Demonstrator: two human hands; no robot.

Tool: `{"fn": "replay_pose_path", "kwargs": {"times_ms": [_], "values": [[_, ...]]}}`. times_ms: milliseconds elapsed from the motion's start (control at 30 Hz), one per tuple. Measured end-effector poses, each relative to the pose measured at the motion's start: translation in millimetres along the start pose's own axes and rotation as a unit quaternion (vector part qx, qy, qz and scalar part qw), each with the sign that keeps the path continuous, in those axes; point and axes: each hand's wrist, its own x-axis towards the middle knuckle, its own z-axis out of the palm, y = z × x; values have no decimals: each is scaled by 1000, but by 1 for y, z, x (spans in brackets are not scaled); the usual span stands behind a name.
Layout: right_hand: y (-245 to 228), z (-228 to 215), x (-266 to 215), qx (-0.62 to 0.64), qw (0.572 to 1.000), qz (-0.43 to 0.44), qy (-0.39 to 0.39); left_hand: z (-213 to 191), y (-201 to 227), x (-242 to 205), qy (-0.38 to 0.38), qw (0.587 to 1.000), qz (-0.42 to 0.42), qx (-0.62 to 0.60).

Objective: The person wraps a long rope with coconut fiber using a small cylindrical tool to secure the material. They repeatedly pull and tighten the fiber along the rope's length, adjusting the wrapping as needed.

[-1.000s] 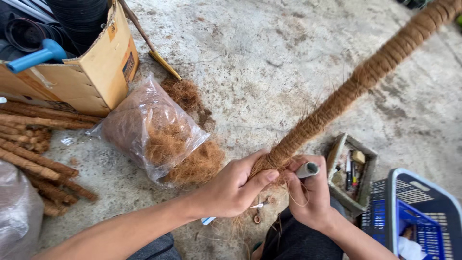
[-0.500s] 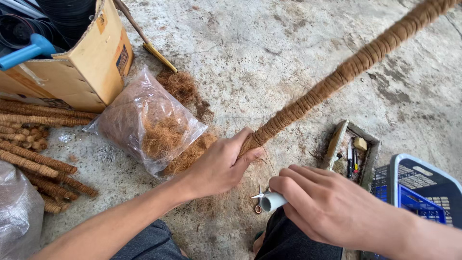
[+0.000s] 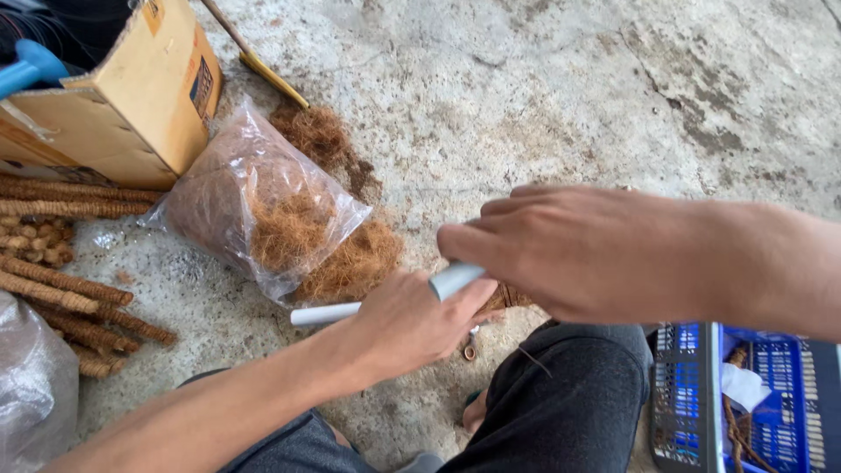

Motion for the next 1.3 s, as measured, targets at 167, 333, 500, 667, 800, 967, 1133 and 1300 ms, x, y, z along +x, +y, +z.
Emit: {"fn": "replay_pose_path", "kwargs": {"times_ms": [167,333,500,667,800,967,1133,1300], "values": [[-4,-21,13,74,988,91,-102,-10,6,-7,25,998,34,47],[-9,-32,24,196,969,91,-120,-7,11,-17,47,985,105,126],[-9,-32,2,220,928,213,-213,-18,23,-25,106,974,167,110],[-2,-3,-16,329,918,176,-139,-28,30,-33,142,972,174,75],[-5,11,-15,363,891,242,-127,-26,30,-35,133,977,168,8],[-17,-2,-16,379,902,178,-107,-17,31,-32,15,986,153,-65],[-28,-9,-25,304,904,224,-201,-13,21,-29,-16,990,137,-27],[-19,7,-37,257,963,-68,45,-12,8,-16,-17,993,113,-22]]}}
